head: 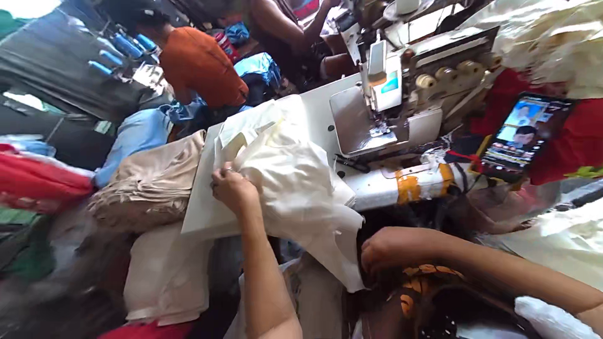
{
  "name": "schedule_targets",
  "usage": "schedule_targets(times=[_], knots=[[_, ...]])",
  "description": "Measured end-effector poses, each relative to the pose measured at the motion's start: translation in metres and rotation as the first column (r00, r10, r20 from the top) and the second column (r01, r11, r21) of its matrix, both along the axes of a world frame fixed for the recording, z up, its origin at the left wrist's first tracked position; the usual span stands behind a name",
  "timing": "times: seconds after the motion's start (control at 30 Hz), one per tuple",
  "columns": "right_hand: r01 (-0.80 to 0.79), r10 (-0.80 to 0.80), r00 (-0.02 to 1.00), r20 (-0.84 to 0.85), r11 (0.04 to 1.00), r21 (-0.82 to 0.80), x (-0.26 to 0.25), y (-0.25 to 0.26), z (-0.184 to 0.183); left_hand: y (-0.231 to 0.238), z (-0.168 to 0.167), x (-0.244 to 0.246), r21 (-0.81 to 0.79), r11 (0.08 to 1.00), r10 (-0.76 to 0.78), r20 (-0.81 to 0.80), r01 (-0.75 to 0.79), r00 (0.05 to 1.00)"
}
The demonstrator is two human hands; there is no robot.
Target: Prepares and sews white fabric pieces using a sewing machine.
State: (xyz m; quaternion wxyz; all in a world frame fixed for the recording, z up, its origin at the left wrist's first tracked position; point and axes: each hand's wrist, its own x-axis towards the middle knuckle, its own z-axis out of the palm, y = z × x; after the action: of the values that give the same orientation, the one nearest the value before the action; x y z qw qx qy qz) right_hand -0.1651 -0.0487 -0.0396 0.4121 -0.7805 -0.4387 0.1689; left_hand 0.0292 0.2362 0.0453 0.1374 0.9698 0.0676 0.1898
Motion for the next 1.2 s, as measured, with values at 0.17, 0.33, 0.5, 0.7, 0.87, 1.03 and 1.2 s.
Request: schedule_targets(times=[0.17, 0.33, 0.5, 0.7, 0.87, 1.03, 1.2], knots=[[0.438, -0.432, 0.899, -0.075, 0.89, 0.128, 0.056, 0.001, 0.0, -0.05, -0.051, -0.039, -0.113, 0.782, -0.623, -0.166, 0.613, 0.765], [0.689, -0.667, 0.725, -0.174, 0.706, 0.164, 0.09, 0.025, -0.014, -0.062, -0.071, -0.03, -0.189, 0.684, -0.689, -0.486, 0.705, 0.538], [0.753, -0.746, 0.658, -0.1, 0.654, 0.072, 0.092, 0.047, -0.018, -0.066, -0.088, -0.04, -0.061, 0.706, -0.693, -0.262, 0.705, 0.672], [0.794, -0.784, 0.604, -0.146, 0.573, 0.205, 0.105, 0.067, 0.001, -0.093, -0.025, -0.047, -0.133, 0.786, -0.549, 0.301, 0.604, 0.78], [0.764, -0.869, 0.495, 0.015, 0.444, 0.468, 0.118, 0.031, 0.03, -0.071, 0.038, -0.049, -0.123, 0.81, -0.512, 0.328, 0.573, 0.794], [0.77, -0.739, 0.565, -0.368, 0.311, 0.558, 0.103, -0.009, 0.049, -0.061, 0.043, -0.052, -0.569, 0.583, -0.557, 0.241, 0.58, 0.795], [0.803, -0.25, 0.59, -0.767, 0.285, 0.524, 0.097, -0.013, 0.045, -0.09, 0.011, -0.053, -0.872, 0.163, -0.346, 0.387, 0.461, 0.855]])
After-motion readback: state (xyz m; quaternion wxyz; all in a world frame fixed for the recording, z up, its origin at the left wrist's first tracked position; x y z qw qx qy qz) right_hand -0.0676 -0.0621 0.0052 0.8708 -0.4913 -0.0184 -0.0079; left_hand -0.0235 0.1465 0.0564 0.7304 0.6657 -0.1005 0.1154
